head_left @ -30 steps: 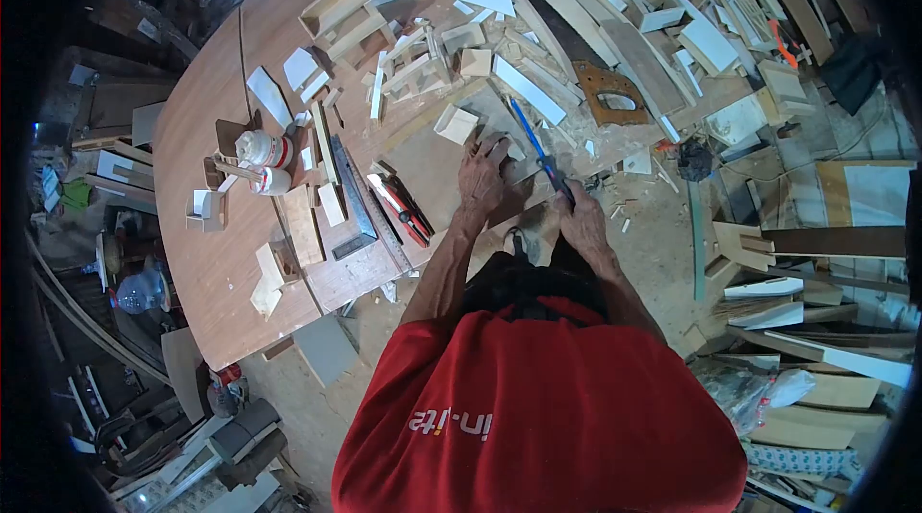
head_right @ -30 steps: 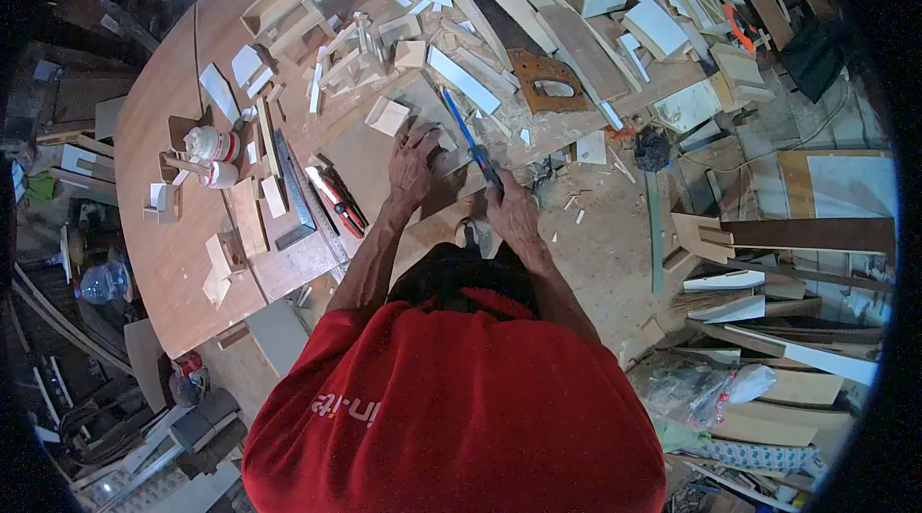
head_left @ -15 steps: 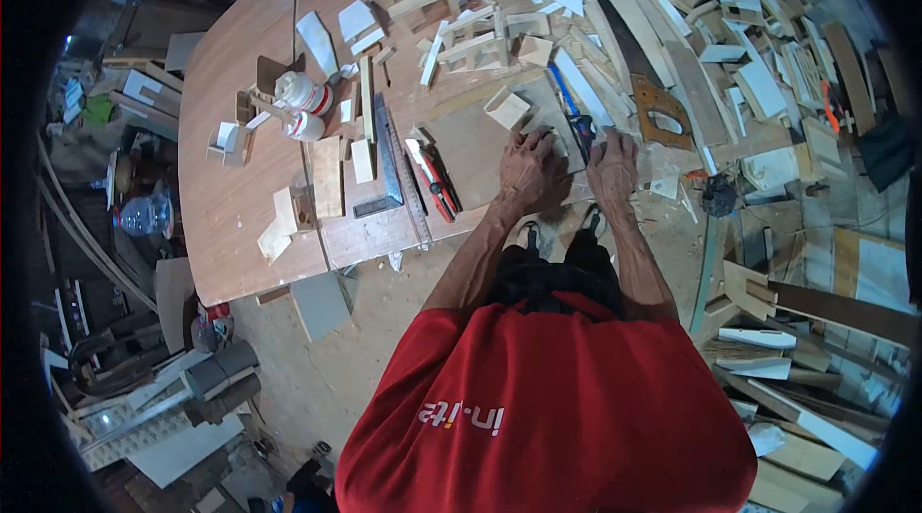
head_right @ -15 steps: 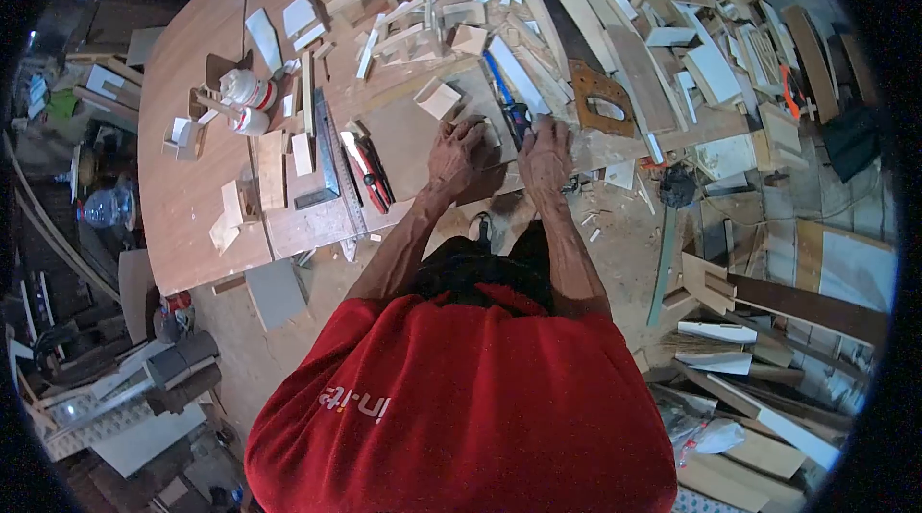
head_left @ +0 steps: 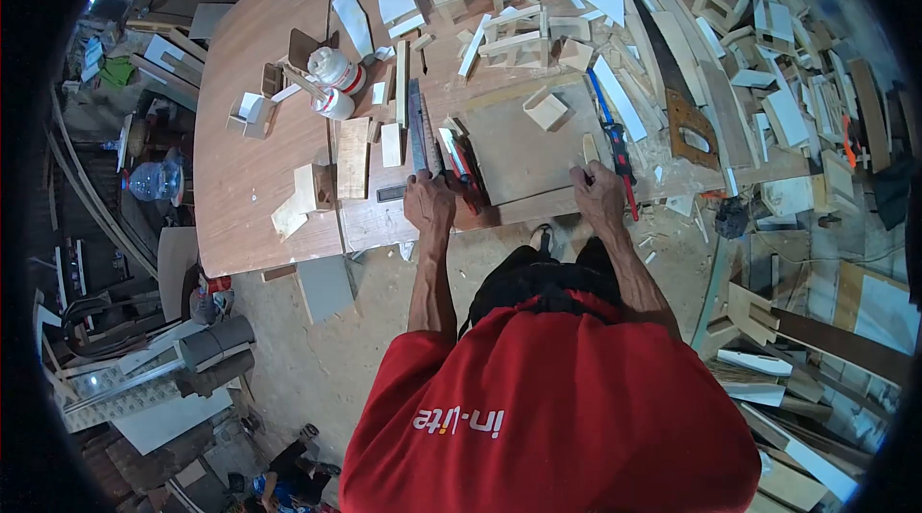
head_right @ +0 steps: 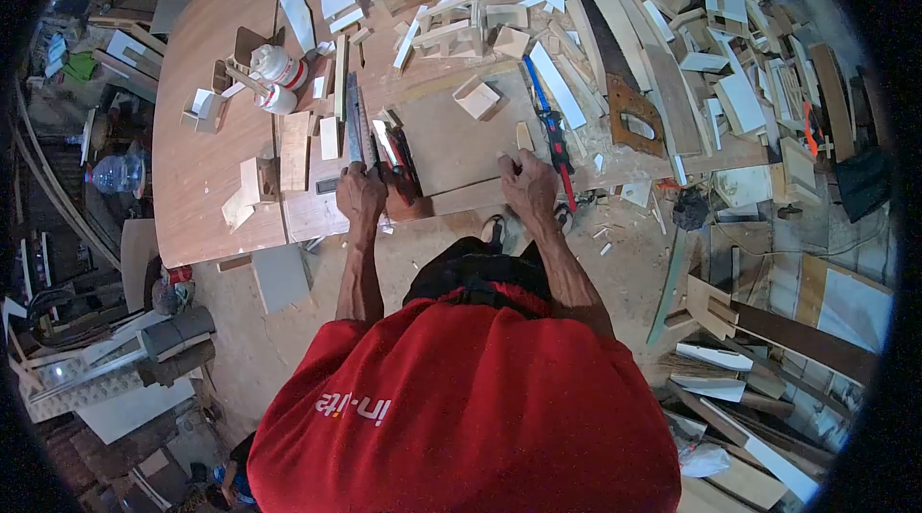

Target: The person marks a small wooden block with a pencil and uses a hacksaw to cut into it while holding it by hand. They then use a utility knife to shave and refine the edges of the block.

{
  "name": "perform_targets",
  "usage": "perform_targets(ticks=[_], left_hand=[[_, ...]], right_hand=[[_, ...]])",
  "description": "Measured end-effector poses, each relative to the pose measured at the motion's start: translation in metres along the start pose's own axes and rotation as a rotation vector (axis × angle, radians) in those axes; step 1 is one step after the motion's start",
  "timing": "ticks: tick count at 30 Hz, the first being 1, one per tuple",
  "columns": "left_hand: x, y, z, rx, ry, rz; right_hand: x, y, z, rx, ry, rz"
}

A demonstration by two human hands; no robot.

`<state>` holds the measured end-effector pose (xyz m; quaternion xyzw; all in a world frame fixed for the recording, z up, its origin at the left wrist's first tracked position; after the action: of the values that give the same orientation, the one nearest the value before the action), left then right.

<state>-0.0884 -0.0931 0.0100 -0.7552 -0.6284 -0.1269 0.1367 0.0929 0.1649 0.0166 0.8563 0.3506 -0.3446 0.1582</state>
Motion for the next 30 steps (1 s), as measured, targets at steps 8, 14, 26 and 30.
perform_targets(ticks=[8,14,26,30], left_hand=[[0.003,-0.021,0.012,-0.15,-0.109,-0.026],[-0.004,-0.029,0.025,-0.173,-0.12,-0.035],[0.127,0.051,0.009,-0.44,0.392,0.442],[0.155,0.073,0.029,-0.445,0.466,0.606]], right_hand=[[0.001,0.006,0.009,-0.038,-0.115,-0.04],[0.017,0.008,0.013,-0.053,-0.211,-0.031],[-0.024,0.021,0.028,-0.205,-0.452,-0.159],[0.0,0.018,0.026,-0.193,-0.439,0.068]])
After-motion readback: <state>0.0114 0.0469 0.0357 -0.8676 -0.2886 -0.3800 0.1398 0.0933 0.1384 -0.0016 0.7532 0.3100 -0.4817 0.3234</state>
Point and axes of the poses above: each hand's wrist, its own y-axis away from the middle knuckle, its own z-axis out of the palm, x = y × z, the point moved 7 cm from there along -y, towards the middle knuckle, and after that the axes turned 1 degree about -x, right-handed, at the moved point
